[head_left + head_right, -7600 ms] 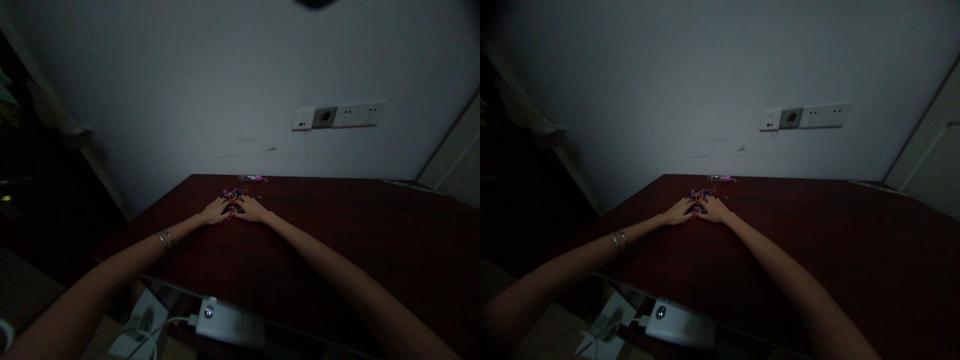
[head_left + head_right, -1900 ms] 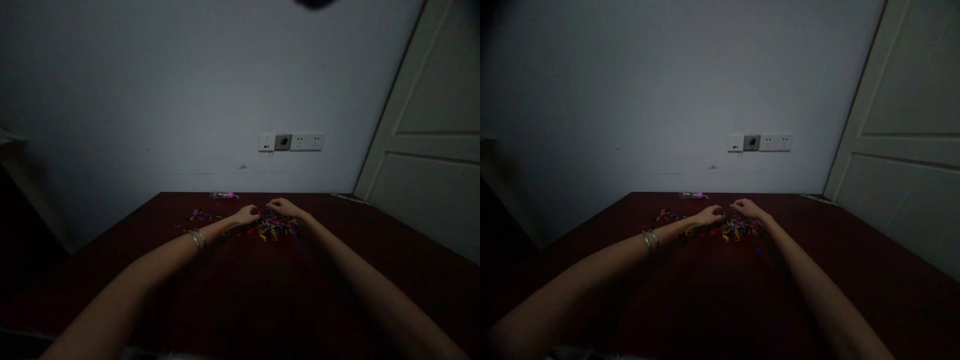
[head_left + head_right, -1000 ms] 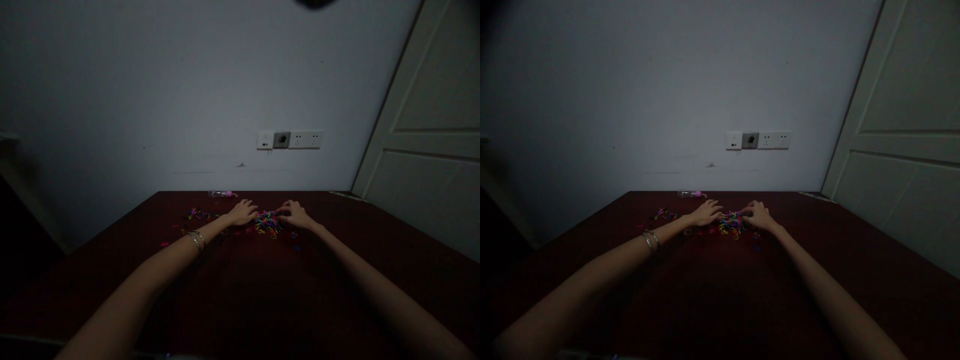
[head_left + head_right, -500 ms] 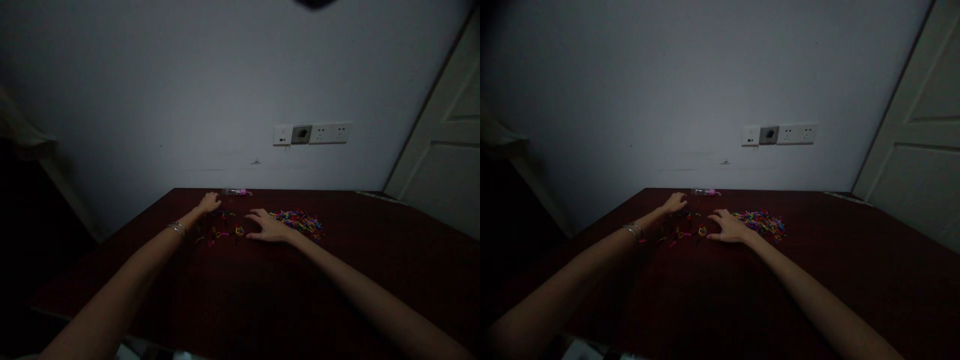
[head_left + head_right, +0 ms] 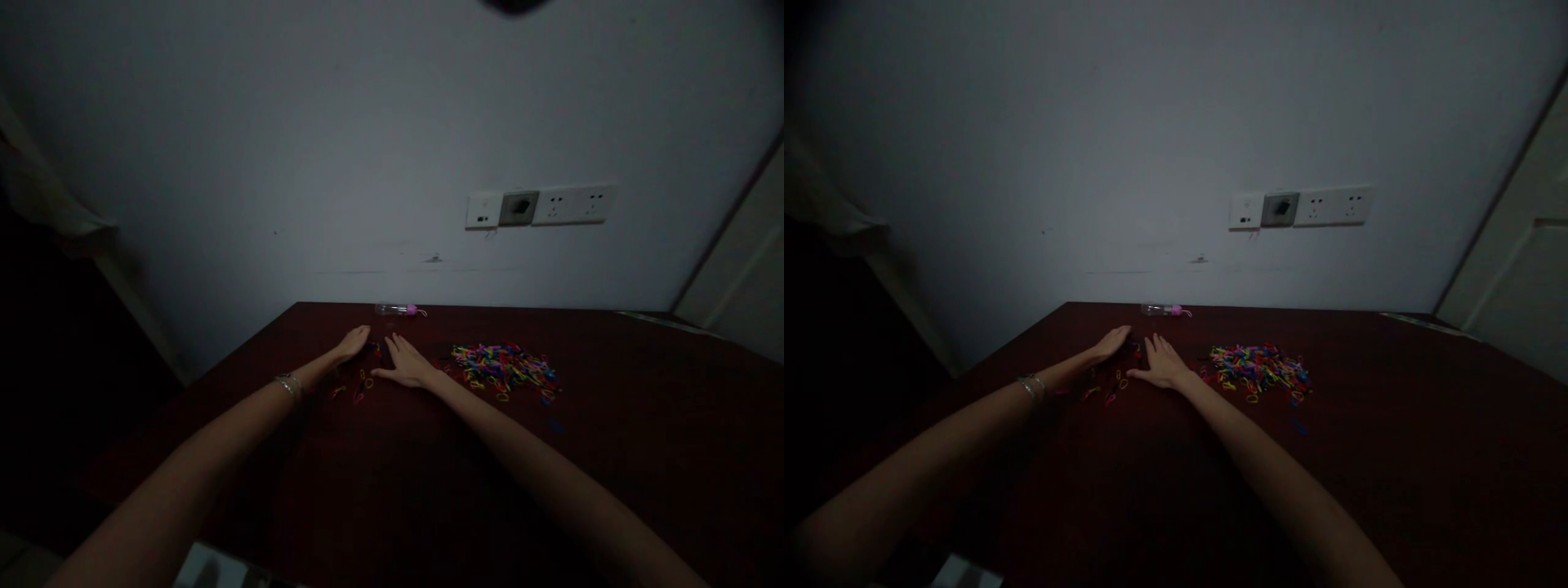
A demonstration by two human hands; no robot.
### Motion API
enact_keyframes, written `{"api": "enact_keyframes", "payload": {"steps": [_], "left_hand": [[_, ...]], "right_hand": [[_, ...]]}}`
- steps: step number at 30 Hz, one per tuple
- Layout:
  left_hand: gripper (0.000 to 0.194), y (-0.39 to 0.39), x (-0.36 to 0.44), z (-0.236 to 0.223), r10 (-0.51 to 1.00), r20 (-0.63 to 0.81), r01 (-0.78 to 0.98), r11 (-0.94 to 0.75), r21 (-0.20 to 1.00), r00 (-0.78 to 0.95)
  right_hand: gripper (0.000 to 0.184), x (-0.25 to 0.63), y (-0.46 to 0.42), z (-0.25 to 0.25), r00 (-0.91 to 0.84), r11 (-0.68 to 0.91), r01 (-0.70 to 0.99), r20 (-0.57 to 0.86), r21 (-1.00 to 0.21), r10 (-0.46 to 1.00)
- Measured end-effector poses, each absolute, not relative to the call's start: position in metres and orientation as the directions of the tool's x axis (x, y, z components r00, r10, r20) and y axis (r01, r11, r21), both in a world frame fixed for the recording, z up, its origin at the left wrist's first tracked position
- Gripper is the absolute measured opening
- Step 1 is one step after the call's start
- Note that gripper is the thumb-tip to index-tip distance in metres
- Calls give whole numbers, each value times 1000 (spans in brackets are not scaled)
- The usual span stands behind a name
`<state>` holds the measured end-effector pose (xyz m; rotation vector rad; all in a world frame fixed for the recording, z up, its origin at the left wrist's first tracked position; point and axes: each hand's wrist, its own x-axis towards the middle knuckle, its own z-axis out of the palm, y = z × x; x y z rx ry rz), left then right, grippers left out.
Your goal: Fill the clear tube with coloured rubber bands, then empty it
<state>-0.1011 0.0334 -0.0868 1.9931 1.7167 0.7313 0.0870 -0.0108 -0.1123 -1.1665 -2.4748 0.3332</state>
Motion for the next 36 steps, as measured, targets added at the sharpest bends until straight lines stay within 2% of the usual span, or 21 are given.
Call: {"api": "enact_keyframes", "payload": {"steps": [7,11,14,20,24,27,29,32,34,36], "left_hand": [[36,16,-93,-72,998,17,476,-43,878,59],[30,4,-103,-57,998,-10,413,-18,910,67],[27,-2,-116,-47,998,18,471,-45,881,61],[18,6,-164,-52,992,98,734,-5,679,-83],[16,11,-188,-58,990,113,826,9,564,-87],[19,12,-192,-57,984,155,920,19,391,-86],[31,12,-189,-56,983,139,972,84,221,-117],[47,9,-172,-57,987,-50,988,153,-8,-153],[51,4,-156,-59,977,-180,993,101,-64,-112],[53,-2,-140,-61,977,-215,1000,8,-26,-13]], "right_hand": [[103,67,22,-113,-534,575,717,221,-393,816],[87,64,30,-107,-552,575,703,188,-418,812],[75,65,28,-101,-594,615,653,204,-443,778],[52,73,7,-96,-690,699,382,317,-604,650],[33,75,5,-91,-688,558,244,264,-793,676],[28,74,15,-87,-599,441,187,254,-878,759],[27,74,25,-86,-504,441,194,296,-876,811],[28,71,39,-88,-416,479,334,329,-812,848],[31,66,45,-91,-448,527,484,320,-699,835],[35,57,47,-93,-522,587,579,295,-566,800]]}}
